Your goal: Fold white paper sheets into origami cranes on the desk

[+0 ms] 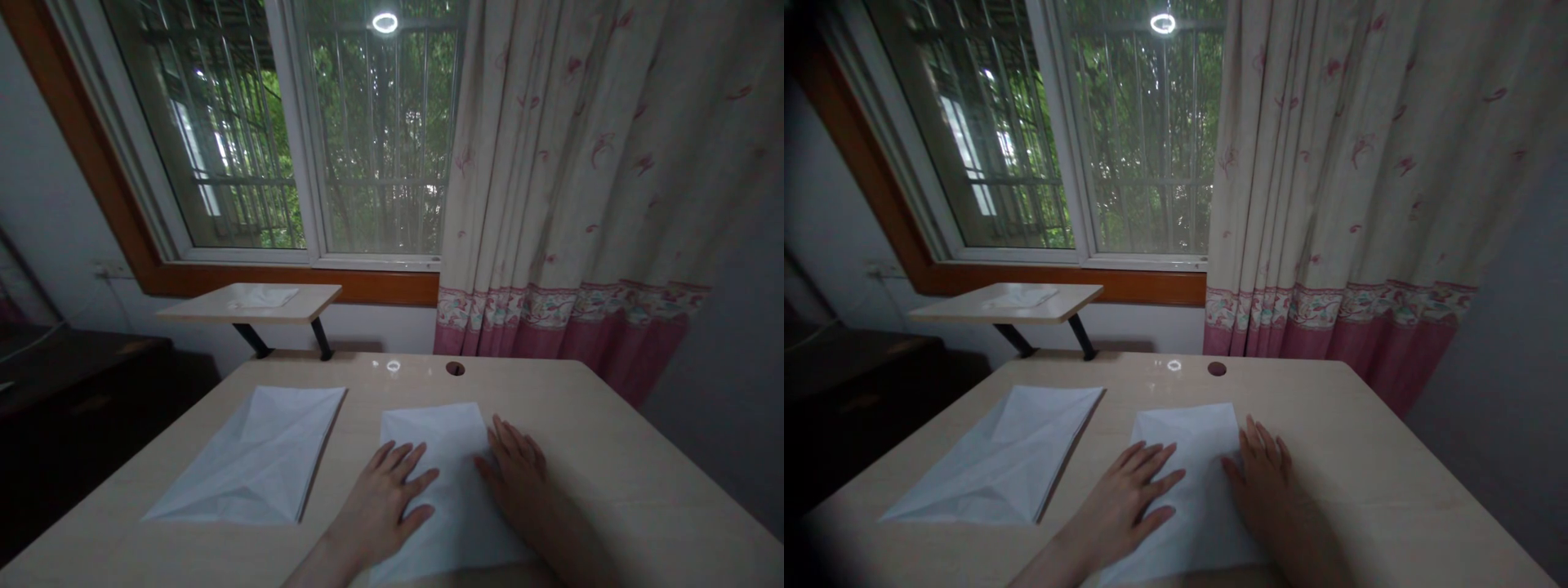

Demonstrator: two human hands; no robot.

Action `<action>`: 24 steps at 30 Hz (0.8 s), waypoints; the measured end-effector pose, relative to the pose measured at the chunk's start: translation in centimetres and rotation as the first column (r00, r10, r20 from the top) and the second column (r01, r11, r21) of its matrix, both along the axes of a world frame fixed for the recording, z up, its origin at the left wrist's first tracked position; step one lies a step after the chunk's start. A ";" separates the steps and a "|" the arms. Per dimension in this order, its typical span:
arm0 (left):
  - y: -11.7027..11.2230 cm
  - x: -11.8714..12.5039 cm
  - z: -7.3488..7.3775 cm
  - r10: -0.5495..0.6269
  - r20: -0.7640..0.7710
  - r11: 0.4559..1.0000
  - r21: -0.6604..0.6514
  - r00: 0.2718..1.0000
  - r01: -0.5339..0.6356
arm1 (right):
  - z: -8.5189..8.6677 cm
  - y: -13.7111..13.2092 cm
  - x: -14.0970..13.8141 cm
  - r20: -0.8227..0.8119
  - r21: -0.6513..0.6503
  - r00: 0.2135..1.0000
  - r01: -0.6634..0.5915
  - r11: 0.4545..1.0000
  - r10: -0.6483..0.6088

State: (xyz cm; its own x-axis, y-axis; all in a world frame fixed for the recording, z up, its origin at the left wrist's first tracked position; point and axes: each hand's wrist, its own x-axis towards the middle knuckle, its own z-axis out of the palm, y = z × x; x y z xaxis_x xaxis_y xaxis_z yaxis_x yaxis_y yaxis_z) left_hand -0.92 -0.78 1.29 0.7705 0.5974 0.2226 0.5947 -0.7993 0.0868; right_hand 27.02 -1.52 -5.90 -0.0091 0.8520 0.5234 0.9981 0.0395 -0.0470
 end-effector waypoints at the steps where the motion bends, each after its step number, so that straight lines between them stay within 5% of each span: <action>1: 0.0 0.0 0.0 0.001 0.004 1.000 -0.004 1.000 -0.001 | -0.2 0.1 0.1 -0.023 0.012 1.000 0.008 1.000 -0.007; 6: -0.2 0.1 0.0 0.018 0.002 0.997 -0.070 1.000 -0.018 | 0.0 0.6 0.7 -0.088 0.106 0.996 -0.010 0.994 0.019; 15: -0.7 0.3 0.4 0.040 0.010 0.990 -0.132 0.999 -0.039 | 2.9 -0.2 0.6 -0.222 -0.118 0.973 -0.088 0.989 0.060; 24: -1.3 1.0 1.2 0.068 -0.031 0.976 -0.205 0.997 -0.072 | 4.2 0.4 0.9 -0.474 -0.172 0.877 -0.184 0.968 0.082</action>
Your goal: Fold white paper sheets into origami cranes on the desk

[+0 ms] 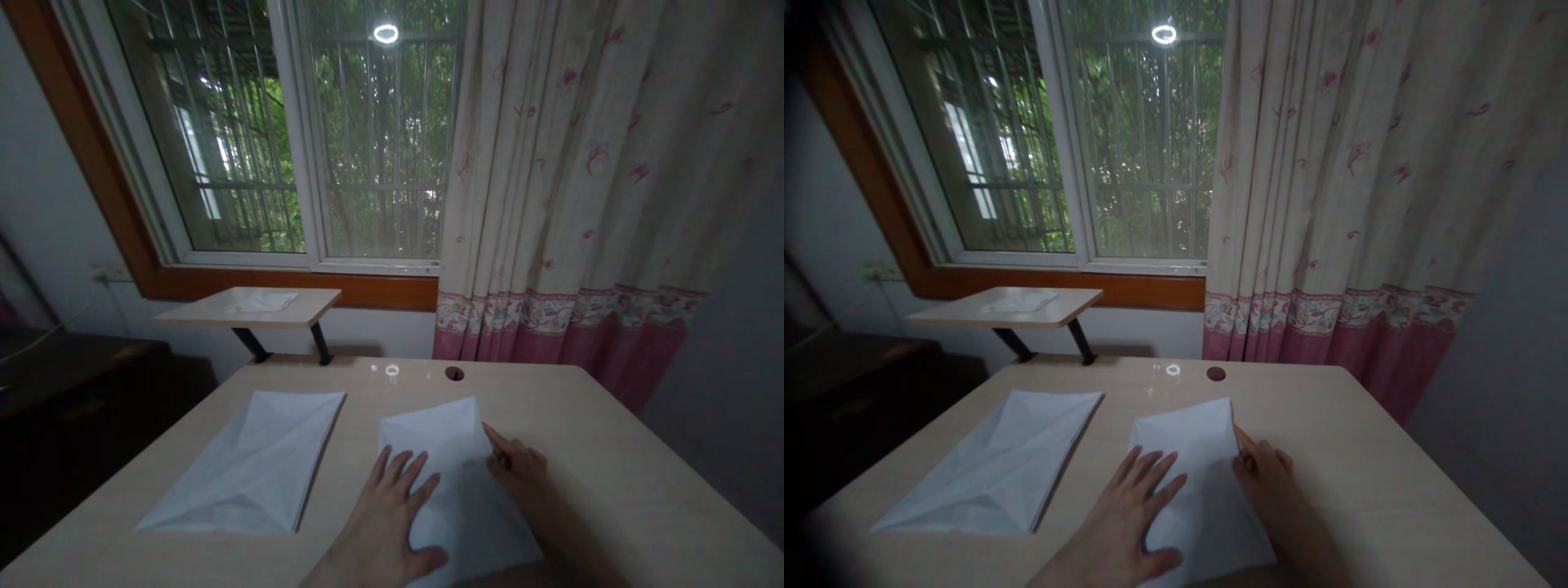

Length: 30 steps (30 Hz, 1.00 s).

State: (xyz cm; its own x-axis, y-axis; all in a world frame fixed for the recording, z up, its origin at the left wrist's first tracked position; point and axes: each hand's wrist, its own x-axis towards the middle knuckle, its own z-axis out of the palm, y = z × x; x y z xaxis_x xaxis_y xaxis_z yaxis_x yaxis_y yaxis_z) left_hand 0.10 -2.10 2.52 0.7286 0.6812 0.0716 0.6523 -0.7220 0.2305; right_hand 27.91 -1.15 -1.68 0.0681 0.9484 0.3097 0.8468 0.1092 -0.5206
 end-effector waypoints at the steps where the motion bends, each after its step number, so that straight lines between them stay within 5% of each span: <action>1: 0.0 0.1 0.1 -0.005 0.002 1.000 -0.007 1.000 0.005 | 0.4 0.0 0.0 -0.066 -0.021 0.998 -0.019 1.000 0.017; 7: -0.1 0.5 0.3 -0.022 0.005 0.998 -0.055 1.000 0.022 | 3.0 -1.0 -0.8 -0.493 -0.040 0.867 -0.098 0.994 0.065; 13: -0.2 0.6 0.2 -0.016 0.009 0.999 -0.034 1.000 0.016 | 3.7 -1.9 -1.8 -0.689 0.015 0.717 -0.129 0.991 0.104; 21: -0.3 0.7 -1.0 0.009 0.090 1.000 0.000 0.996 -0.009 | 2.0 -1.3 -0.6 -0.583 0.107 0.762 -0.271 0.957 0.281; 30: 0.5 0.7 -1.4 0.039 0.097 0.997 0.061 0.995 -0.045 | 2.7 -2.1 -2.0 -0.339 0.165 0.858 -0.350 0.922 0.386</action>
State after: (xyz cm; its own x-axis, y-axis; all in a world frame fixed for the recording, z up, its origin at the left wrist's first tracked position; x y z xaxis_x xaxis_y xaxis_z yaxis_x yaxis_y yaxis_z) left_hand 0.75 -1.59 1.09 0.6874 0.7027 0.1836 0.6594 -0.7097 0.2480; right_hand 25.93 -3.27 1.03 -0.1565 0.8937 0.4204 0.4921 0.4396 -0.7514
